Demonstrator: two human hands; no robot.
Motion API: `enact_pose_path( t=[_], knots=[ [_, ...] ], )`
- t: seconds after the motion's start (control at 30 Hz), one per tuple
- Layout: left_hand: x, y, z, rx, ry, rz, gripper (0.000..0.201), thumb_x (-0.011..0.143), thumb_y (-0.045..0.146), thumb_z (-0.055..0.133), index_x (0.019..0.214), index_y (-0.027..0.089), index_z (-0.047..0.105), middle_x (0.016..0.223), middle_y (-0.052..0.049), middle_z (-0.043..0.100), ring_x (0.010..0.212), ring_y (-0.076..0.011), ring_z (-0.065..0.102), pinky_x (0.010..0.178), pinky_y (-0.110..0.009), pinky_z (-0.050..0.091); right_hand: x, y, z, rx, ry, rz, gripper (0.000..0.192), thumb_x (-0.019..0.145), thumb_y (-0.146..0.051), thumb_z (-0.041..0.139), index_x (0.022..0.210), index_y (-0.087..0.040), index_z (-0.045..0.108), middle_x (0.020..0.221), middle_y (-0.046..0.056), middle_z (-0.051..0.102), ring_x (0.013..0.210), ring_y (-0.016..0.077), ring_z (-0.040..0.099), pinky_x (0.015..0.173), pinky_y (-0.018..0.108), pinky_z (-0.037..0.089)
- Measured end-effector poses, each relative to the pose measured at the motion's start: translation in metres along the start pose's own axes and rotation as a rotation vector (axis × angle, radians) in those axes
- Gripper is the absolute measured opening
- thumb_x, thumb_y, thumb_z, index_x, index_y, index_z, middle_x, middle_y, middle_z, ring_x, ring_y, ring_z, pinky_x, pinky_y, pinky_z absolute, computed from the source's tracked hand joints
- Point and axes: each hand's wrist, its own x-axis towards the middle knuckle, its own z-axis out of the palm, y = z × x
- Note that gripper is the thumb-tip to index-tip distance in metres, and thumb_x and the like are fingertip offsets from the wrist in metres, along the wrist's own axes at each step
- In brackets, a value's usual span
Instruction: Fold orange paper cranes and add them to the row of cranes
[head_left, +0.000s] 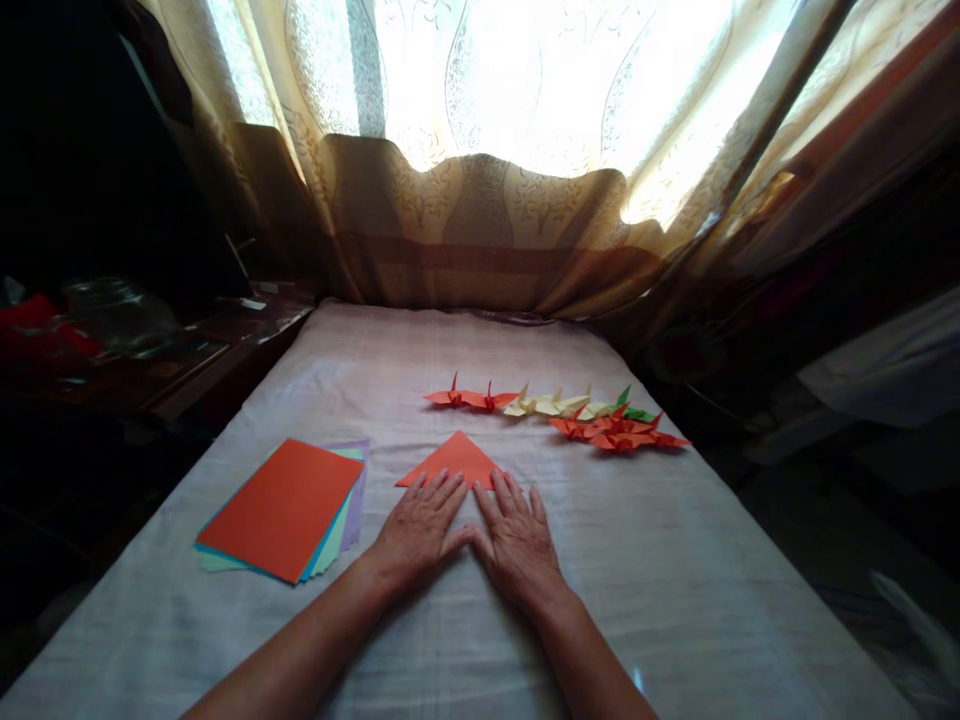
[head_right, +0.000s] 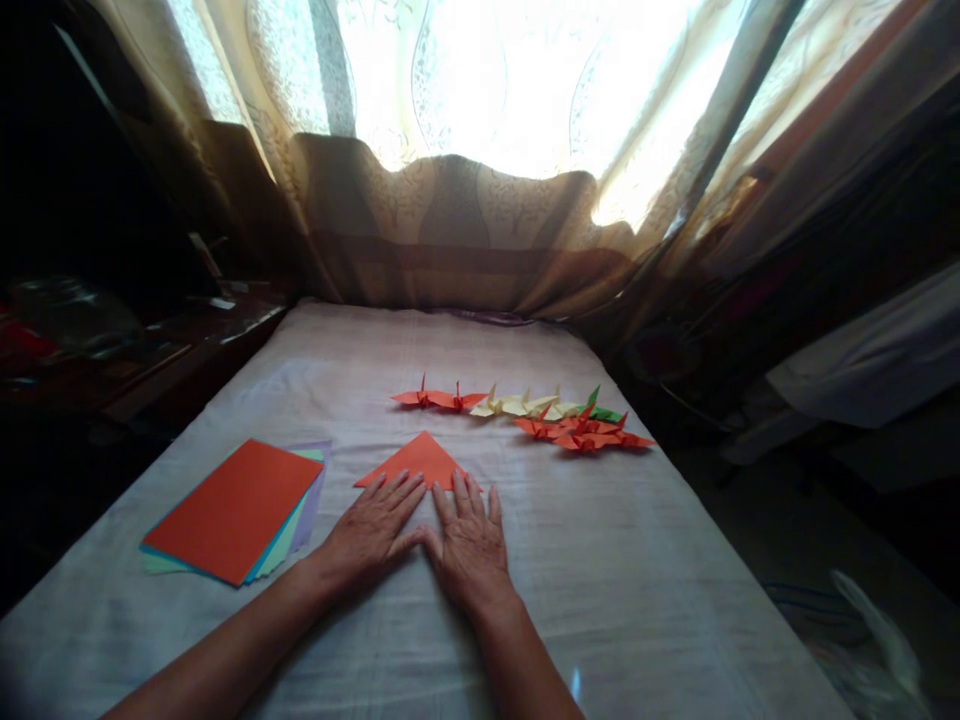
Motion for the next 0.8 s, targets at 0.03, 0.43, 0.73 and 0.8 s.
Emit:
enact_pose_path(
  t=[0.03, 0.43, 0.73, 0.8],
  knots=[
    [-0.003, -0.001, 0.000, 0.010, 0.007, -0.004, 0.067, 0.099, 0.062, 0.026, 0.145, 0.017, 0.046, 0.148, -0.010, 0.049, 0.136, -0.0254, 0.047, 0.112, -0.044, 0.034, -0.001, -0.001, 0.001, 0.003, 0.006, 0.016, 0.058, 0.097, -0.053, 0.043, 0.149, -0.028, 0.040, 0.159, 0.010, 0.026, 0.148, 0.0281, 0.022, 0.119, 0.056, 0.011],
    [-0.030, -0.026, -0.003, 0.043, 0.288, -0.135, 0.041, 0.100, 0.042, 0.040, 0.123, 0.018, 0.064, 0.130, -0.012, 0.065, 0.123, -0.0274, 0.058, 0.105, -0.046, 0.046, 0.021, 0.015, 0.004, -0.014, 0.266, 0.161, 0.048, 0.094, -0.035, 0.050, 0.137, -0.014, 0.055, 0.147, 0.018, 0.048, 0.139, 0.0320, 0.039, 0.113, 0.055, 0.027],
    [-0.031, -0.032, 0.014, 0.011, 0.426, -0.202, 0.053, 0.098, 0.035, 0.042, 0.148, 0.017, 0.037, 0.142, -0.013, 0.055, 0.132, -0.0276, 0.051, 0.107, -0.045, 0.045, 0.044, 0.020, 0.020, 0.100, 0.598, 0.052, 0.025, 0.084, -0.026, 0.062, 0.108, -0.021, 0.069, 0.131, 0.011, 0.063, 0.130, 0.0310, 0.047, 0.108, 0.050, 0.031],
    [-0.030, -0.030, 0.012, 0.013, 0.436, -0.198, 0.060, 0.099, 0.034, 0.041, 0.154, 0.017, 0.024, 0.144, -0.015, 0.053, 0.132, -0.0280, 0.050, 0.107, -0.045, 0.045, 0.041, 0.022, 0.021, 0.129, 0.671, -0.034, 0.022, 0.086, -0.024, 0.059, 0.105, -0.021, 0.068, 0.126, 0.010, 0.066, 0.126, 0.0283, 0.051, 0.106, 0.047, 0.032]
  ],
)
